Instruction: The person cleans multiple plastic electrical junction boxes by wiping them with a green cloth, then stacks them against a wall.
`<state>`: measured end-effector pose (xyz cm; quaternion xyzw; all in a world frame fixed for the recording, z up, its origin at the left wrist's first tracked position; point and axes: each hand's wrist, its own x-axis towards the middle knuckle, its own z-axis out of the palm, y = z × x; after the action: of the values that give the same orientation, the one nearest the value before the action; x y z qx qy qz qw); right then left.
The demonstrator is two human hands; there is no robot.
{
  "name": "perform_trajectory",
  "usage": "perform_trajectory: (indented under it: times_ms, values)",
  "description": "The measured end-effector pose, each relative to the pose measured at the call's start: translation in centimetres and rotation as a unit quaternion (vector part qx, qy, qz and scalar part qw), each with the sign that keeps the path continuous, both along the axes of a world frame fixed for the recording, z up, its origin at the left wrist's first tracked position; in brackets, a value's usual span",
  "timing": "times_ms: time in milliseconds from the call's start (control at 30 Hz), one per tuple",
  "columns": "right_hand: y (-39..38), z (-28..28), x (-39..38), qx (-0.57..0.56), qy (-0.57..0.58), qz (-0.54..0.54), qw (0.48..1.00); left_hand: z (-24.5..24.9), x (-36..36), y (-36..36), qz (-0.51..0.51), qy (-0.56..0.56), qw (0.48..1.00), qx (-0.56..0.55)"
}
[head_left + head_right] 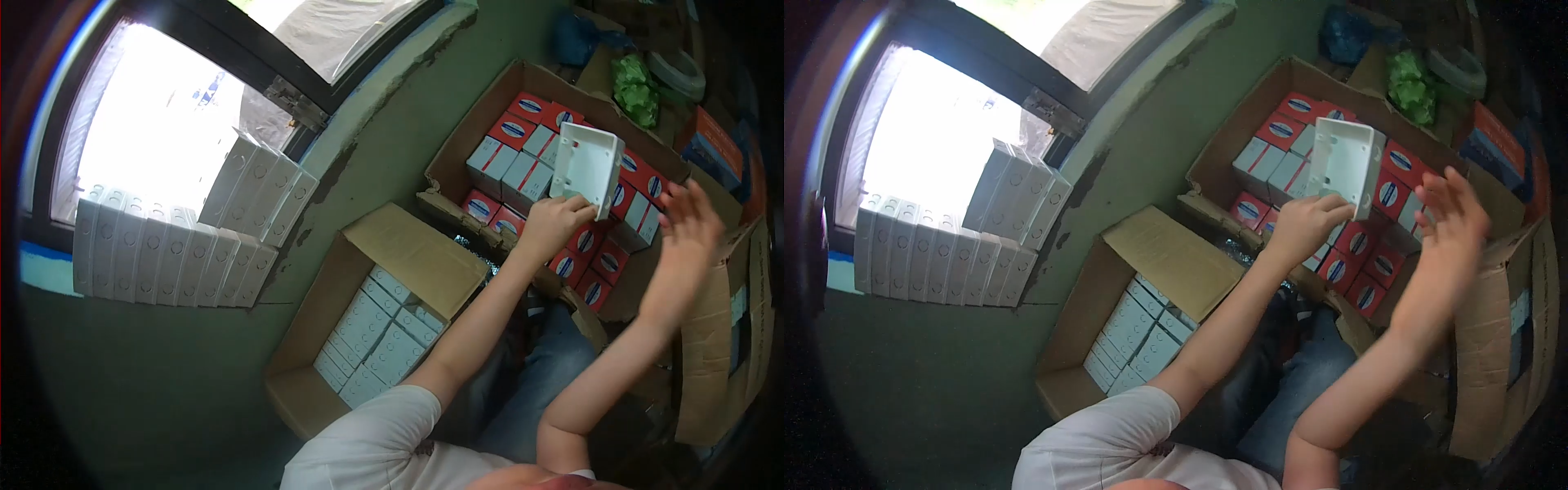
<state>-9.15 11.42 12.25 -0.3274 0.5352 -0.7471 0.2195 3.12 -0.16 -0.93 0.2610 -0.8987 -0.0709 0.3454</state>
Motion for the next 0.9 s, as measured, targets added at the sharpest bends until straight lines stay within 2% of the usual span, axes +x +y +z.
perform_trajectory:
  times_ms: [33, 67, 100, 167, 200, 300, 367, 400, 467, 533, 567, 700, 800, 833, 900]
  values:
    - [-2.2, -2.3, -0.7, 0.098, -0.035, -0.056, 0.993, 0.3, 0.1, 0.0, -0.023, -0.007, 1.000, -0.006]
    - [-3.8, -6.5, -2.1, 0.227, 0.031, -0.136, 0.964, 0.5, 0.1, 0.1, -0.047, -0.015, 0.999, -0.013]
    - [-4.5, -9.0, -2.2, 0.263, 0.007, -0.136, 0.955, 0.9, 0.1, 0.5, -0.055, -0.020, 0.998, -0.032]
    - [-4.8, -13.0, -3.8, 0.278, -0.027, -0.073, 0.958, 1.0, -0.4, 1.3, -0.087, -0.060, 0.994, -0.026]
    - [-5.0, -12.7, -3.8, 0.277, -0.070, -0.038, 0.958, 1.1, -0.7, 1.8, -0.105, -0.064, 0.992, -0.014]
    - [-5.8, -12.2, -3.2, 0.316, 0.100, -0.143, 0.932, 1.1, -1.3, 2.8, -0.126, -0.076, 0.989, 0.000]
    - [-6.3, -13.0, -3.7, 0.317, 0.008, -0.115, 0.941, 1.3, -1.3, 2.8, -0.131, -0.103, 0.986, 0.026]
    - [-6.6, -13.8, -4.0, 0.317, -0.039, -0.101, 0.942, 1.0, -1.2, 2.8, -0.136, -0.078, 0.986, 0.060]
    - [-7.5, -16.4, -4.8, 0.271, -0.035, -0.077, 0.959, 0.2, -1.3, 2.5, -0.143, -0.022, 0.981, 0.127]
    - [-8.3, -17.1, -4.9, 0.220, -0.030, -0.059, 0.973, -0.3, -1.2, 2.8, -0.093, -0.044, 0.977, 0.187]
    - [-8.5, -17.7, -4.5, 0.222, -0.096, -0.074, 0.968, -0.4, -1.1, 2.8, -0.069, -0.056, 0.972, 0.217]
    - [-8.9, -17.6, -3.8, 0.211, 0.003, -0.071, 0.975, -1.4, -1.5, 2.0, -0.068, -0.074, 0.952, 0.290]
    - [-9.8, -20.7, -4.3, 0.207, -0.054, -0.076, 0.974, -2.1, -1.7, 2.3, -0.103, -0.069, 0.943, 0.310]
    - [-9.6, -21.6, -4.4, 0.262, -0.075, -0.078, 0.959, -2.6, -1.8, 2.4, -0.116, -0.074, 0.940, 0.313]
    - [-9.7, -23.1, -4.3, 0.233, -0.149, -0.069, 0.958, -3.2, -1.9, 2.1, -0.136, -0.079, 0.932, 0.326]
